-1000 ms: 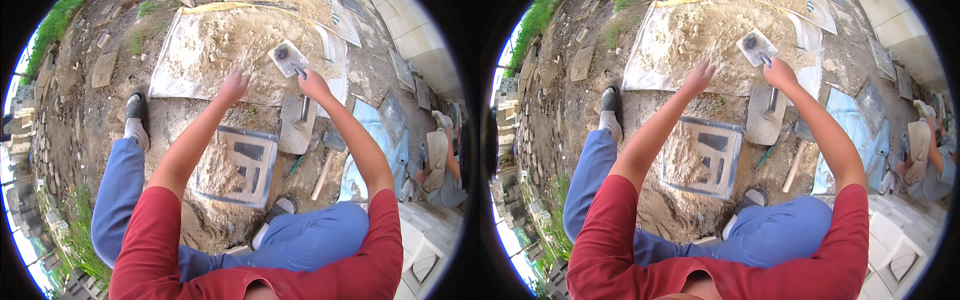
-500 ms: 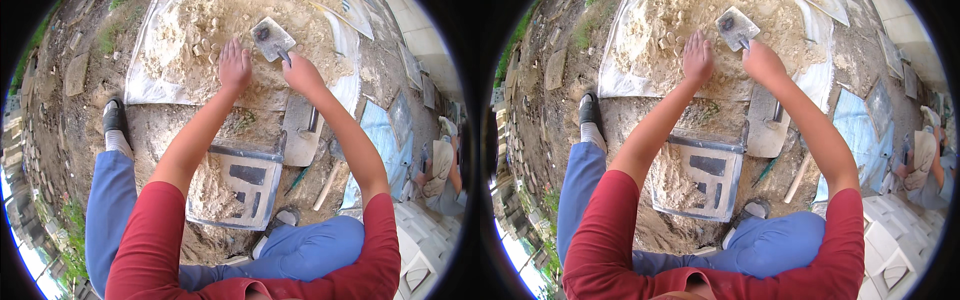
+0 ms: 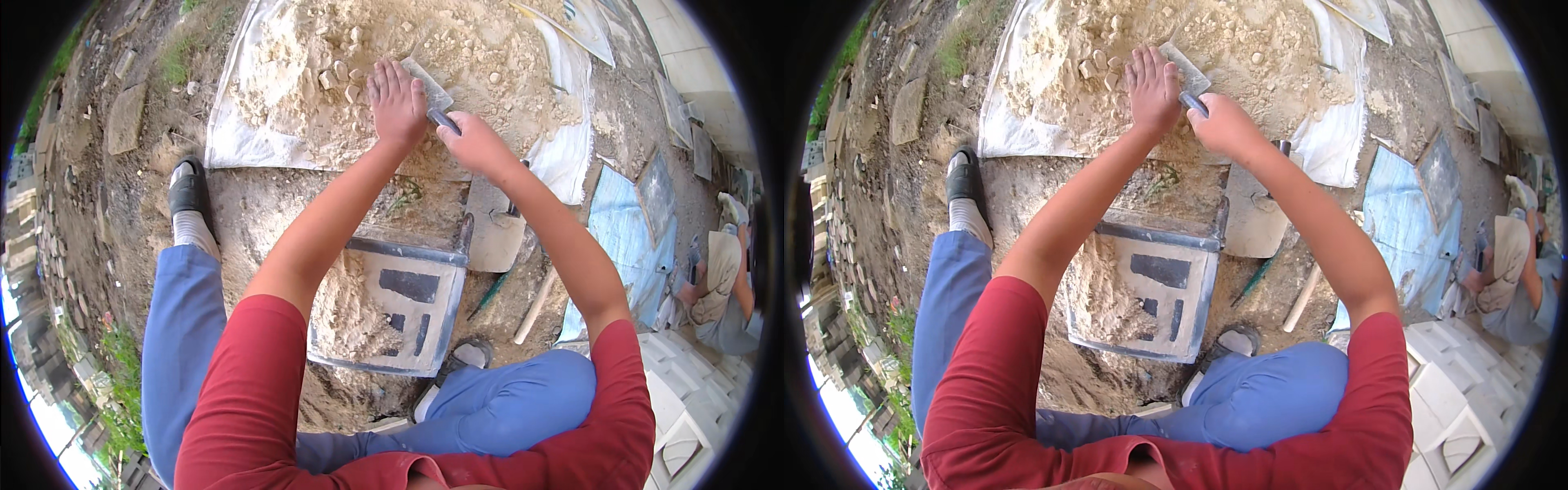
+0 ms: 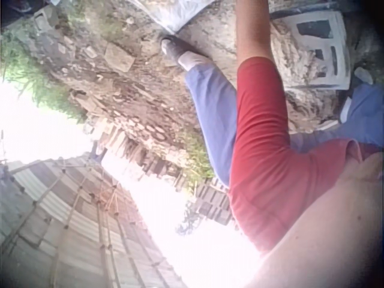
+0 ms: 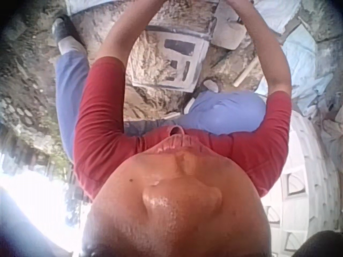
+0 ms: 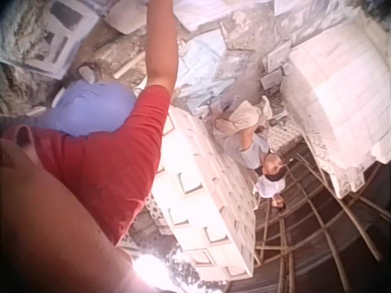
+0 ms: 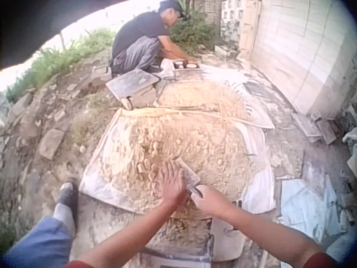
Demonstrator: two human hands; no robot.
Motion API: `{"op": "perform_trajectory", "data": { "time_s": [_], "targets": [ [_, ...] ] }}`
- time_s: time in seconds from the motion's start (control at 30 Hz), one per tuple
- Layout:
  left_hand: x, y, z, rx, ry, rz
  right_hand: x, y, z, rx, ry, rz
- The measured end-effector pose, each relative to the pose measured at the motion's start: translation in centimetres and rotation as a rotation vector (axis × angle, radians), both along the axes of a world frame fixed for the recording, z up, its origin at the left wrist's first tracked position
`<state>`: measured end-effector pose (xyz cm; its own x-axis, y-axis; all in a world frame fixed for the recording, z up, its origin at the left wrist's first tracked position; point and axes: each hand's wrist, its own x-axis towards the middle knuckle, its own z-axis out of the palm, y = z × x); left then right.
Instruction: The person dusts a mold by hand, scoops powder onto it using a trowel, presses the powder into the mold by hand, and smooths the surface and edges with the trowel.
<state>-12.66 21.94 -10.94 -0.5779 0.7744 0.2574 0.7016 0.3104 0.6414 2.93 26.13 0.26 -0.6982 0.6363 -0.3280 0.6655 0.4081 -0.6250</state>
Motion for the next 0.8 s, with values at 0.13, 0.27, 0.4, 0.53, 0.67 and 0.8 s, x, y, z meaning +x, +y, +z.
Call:
{"op": "perform_trajectory", "data": {
  "time_s": [0.13,0.27,0.4,0.53,0.67,0.8],
  "targets": [
    [-1.8,0.0,2.1,0.145,-0.348,-0.185,1.6,0.7,-0.7,-0.173,0.077,-0.157],
    [-3.5,-2.2,4.9,0.307,-0.606,-0.203,3.8,0.7,2.2,-0.248,0.081,-0.218],
    [-3.6,-5.9,7.8,0.325,-0.747,-0.201,6.4,-0.1,5.6,-0.222,0.097,-0.231],
    [-1.0,-10.7,9.6,0.29,-0.803,-0.186,9.7,-2.0,8.8,-0.161,0.132,-0.173],
    [1.3,-15.2,10.1,0.247,-0.79,-0.116,11.4,-5.1,13.9,-0.492,0.037,-0.367],
    [3.3,-15.8,10.6,0.219,-0.776,-0.04,12.3,-4.4,12.3,-0.435,0.0,-0.404]
  ]
}}
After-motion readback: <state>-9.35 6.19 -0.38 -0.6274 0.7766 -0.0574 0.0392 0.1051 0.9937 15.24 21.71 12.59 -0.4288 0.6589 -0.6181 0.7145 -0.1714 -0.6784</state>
